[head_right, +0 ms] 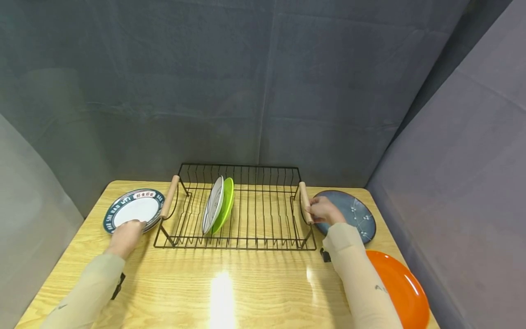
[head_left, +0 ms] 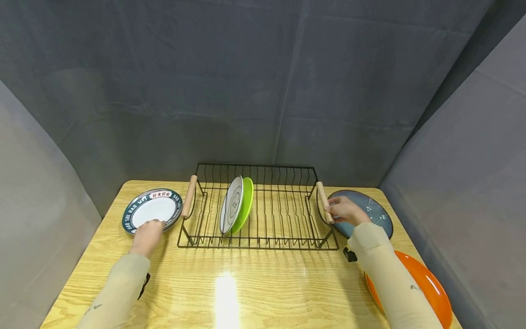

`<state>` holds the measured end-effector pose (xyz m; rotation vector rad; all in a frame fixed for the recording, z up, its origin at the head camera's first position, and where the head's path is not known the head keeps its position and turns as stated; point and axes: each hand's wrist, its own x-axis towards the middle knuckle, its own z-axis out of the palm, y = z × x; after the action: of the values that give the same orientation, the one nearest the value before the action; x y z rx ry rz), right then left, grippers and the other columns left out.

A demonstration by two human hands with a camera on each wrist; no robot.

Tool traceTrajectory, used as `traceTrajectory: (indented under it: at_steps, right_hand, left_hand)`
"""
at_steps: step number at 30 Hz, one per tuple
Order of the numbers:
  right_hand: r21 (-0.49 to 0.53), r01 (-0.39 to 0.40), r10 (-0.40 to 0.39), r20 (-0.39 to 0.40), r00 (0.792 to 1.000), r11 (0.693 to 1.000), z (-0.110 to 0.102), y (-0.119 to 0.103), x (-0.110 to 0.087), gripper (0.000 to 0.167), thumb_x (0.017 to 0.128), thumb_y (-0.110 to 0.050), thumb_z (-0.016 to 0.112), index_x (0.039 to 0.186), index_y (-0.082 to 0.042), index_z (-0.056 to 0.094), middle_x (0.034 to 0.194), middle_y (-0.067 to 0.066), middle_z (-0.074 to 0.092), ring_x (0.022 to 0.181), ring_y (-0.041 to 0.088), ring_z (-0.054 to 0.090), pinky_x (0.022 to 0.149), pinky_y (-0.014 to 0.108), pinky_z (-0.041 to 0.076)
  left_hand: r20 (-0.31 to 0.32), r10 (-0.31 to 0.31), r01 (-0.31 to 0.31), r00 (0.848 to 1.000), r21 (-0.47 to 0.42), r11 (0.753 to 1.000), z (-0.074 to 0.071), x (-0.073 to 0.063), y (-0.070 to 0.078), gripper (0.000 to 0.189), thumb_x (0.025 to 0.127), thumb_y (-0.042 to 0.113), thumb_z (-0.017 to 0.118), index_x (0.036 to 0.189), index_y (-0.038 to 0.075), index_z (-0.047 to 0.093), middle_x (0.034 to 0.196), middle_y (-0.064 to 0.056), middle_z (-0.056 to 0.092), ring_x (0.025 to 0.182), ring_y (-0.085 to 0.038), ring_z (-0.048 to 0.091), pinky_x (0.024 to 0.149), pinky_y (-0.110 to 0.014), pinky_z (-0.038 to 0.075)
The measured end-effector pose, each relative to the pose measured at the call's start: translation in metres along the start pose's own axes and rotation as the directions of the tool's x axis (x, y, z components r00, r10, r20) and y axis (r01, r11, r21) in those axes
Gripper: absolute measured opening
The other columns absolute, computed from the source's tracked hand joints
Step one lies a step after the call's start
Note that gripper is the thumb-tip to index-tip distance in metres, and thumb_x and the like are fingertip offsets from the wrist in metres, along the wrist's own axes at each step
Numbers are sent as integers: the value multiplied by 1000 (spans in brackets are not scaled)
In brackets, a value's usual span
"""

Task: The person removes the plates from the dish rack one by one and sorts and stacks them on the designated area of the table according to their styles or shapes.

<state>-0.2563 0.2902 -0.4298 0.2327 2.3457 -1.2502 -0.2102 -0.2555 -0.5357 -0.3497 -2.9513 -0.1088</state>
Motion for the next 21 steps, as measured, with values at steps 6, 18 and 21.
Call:
traceTrajectory:
  at_steps: [6,18,21]
  right_hand:
    - [13,0,0,4,1000,1000,0,0,1,49,96,-9,44,136,12,25,107,22,47,85,24,54,80,42,51]
    - [-6,-1,1,-14,1000,1000,0,1,0,48,96,-10,46,135,11,27,107,23,48,88,27,55,80,42,51]
    - [-5,3,-4,-11,1000,1000,0,0,-1,48,96,-9,45,135,11,27,107,24,48,88,27,55,79,42,51]
  left_hand:
    - [65,-27,30,998,-45,999,-2,0,3,18,76,5,70,92,-3,68,78,-17,61,68,-34,59,57,-44,53]
    - [120,-73,85,990,-94,992,6,3,6,22,76,4,70,95,-6,67,78,-17,58,69,-33,57,58,-45,52]
    - [123,-80,93,989,-100,991,9,3,7,19,76,2,69,92,-6,67,78,-17,57,70,-33,56,58,-46,53]
